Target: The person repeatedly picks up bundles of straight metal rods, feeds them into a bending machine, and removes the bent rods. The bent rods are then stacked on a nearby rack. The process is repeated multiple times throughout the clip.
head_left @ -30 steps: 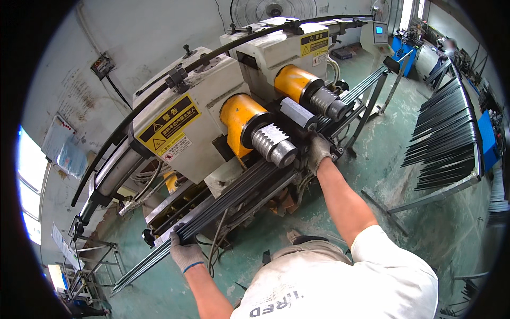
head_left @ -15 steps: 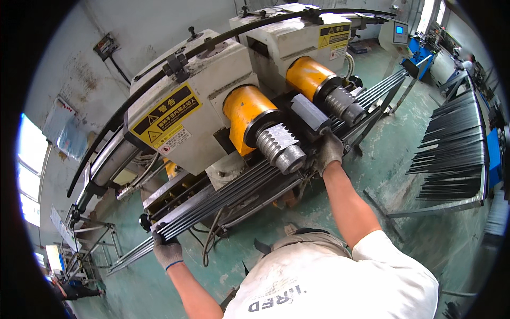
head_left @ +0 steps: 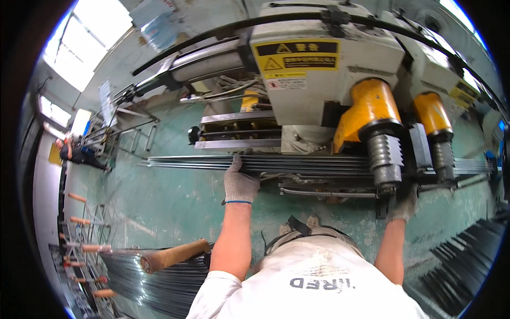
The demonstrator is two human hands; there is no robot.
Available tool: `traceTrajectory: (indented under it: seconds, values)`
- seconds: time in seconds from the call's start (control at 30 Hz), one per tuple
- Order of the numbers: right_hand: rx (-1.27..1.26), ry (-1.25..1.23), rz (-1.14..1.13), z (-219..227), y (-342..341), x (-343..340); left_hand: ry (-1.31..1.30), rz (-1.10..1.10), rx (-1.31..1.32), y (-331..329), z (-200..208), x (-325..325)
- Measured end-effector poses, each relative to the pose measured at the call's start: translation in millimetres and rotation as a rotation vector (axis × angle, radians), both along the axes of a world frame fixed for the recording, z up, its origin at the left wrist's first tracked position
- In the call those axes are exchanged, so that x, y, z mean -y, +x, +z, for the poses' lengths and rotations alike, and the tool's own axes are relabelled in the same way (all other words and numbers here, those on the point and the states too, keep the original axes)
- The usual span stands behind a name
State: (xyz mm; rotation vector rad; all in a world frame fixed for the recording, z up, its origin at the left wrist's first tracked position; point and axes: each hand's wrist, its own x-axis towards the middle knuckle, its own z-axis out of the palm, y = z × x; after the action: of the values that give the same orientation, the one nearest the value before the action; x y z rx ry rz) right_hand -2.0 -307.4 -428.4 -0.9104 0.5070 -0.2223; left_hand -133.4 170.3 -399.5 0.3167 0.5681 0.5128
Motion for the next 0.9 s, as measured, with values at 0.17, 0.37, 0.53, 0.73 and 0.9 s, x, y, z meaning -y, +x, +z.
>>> traceTrajectory:
  seconds: [0.17,0.37,0.53,0.73,0.9]
  values:
    - [-0.099,-0.25,0.041,-79.6,-23.0,67.5,0.092,0.168,-0.061,-2.7,-16.6,-26.8]
    - [-0.273,-0.381,0.014,-81.1,-49.5,40.7,0.006,0.047,-0.047,15.1,-8.3,30.3]
    - [-0.269,-0.428,0.186,-138.7,-43.0,33.1,0.154,-0.186,-0.236,14.7,24.5,66.6]
    - [-0.344,-0.351,0.268,-148.5,-63.5,3.4,-0.007,-0.252,0.084,-18.6,26.9,11.4]
    - [-0.4,-0.495,0.187,-147.2,-111.5,-33.5,-0.005,-0.092,0.132,-81.6,-7.6,-139.2]
